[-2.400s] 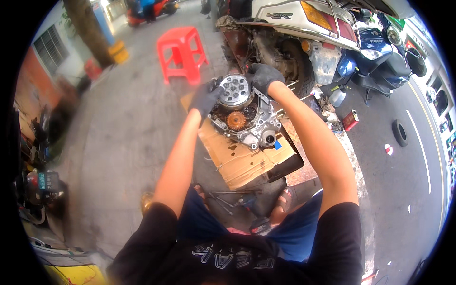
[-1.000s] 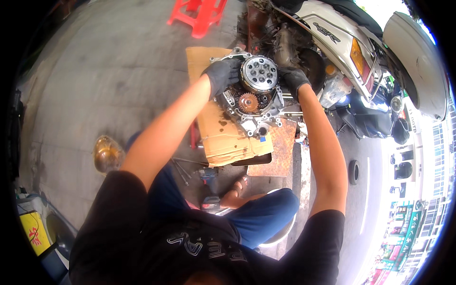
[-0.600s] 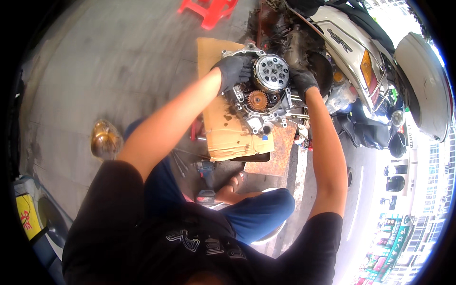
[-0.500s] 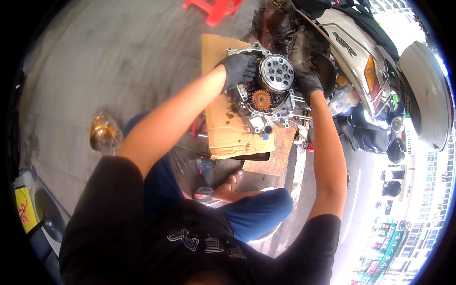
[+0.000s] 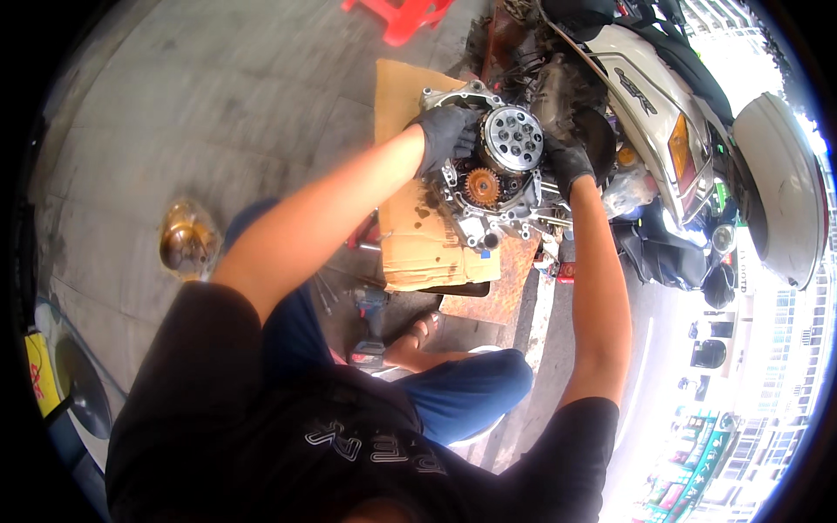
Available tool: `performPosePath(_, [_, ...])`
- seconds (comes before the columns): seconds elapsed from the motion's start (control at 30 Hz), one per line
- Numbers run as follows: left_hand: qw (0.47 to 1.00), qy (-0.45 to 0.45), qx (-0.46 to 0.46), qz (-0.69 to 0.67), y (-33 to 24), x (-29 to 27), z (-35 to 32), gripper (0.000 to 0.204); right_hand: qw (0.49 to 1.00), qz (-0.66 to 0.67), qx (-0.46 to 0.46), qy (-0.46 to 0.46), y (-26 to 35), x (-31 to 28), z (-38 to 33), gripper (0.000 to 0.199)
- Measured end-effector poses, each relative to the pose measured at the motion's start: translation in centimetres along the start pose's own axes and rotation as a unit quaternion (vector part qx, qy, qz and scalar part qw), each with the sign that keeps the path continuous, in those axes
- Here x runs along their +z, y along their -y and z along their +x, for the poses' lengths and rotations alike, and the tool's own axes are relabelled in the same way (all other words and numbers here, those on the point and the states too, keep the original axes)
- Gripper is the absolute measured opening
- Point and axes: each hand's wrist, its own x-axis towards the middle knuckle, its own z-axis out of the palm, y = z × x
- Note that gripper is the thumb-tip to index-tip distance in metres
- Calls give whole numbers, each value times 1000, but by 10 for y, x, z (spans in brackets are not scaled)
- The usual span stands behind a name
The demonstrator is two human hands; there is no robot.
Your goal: The person uses a screwdriver to pry off a metal cover from an engine component and then uses a power drill to unscrew bolts from the internal clutch assembly.
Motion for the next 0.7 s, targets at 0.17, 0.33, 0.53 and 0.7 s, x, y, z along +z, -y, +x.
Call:
performPosePath(0.17, [992, -34, -28, -117, 5, 20, -10, 14, 985, 170, 30, -15, -13, 2, -4, 29])
performPosePath(0.33, [989, -114, 4, -98, 19, 25, 7, 21, 985, -14, -172, -14, -32, 2, 7, 28])
performPosePath(0.53, [992, -80, 18, -101, 23, 20, 11, 35, 966, 258, -27, 0, -38, 17, 16, 33])
performPosePath(0.7, [993, -73, 38, -79, 27, 20, 15, 36, 970, 241, 41, -13, -41, 11, 21, 30])
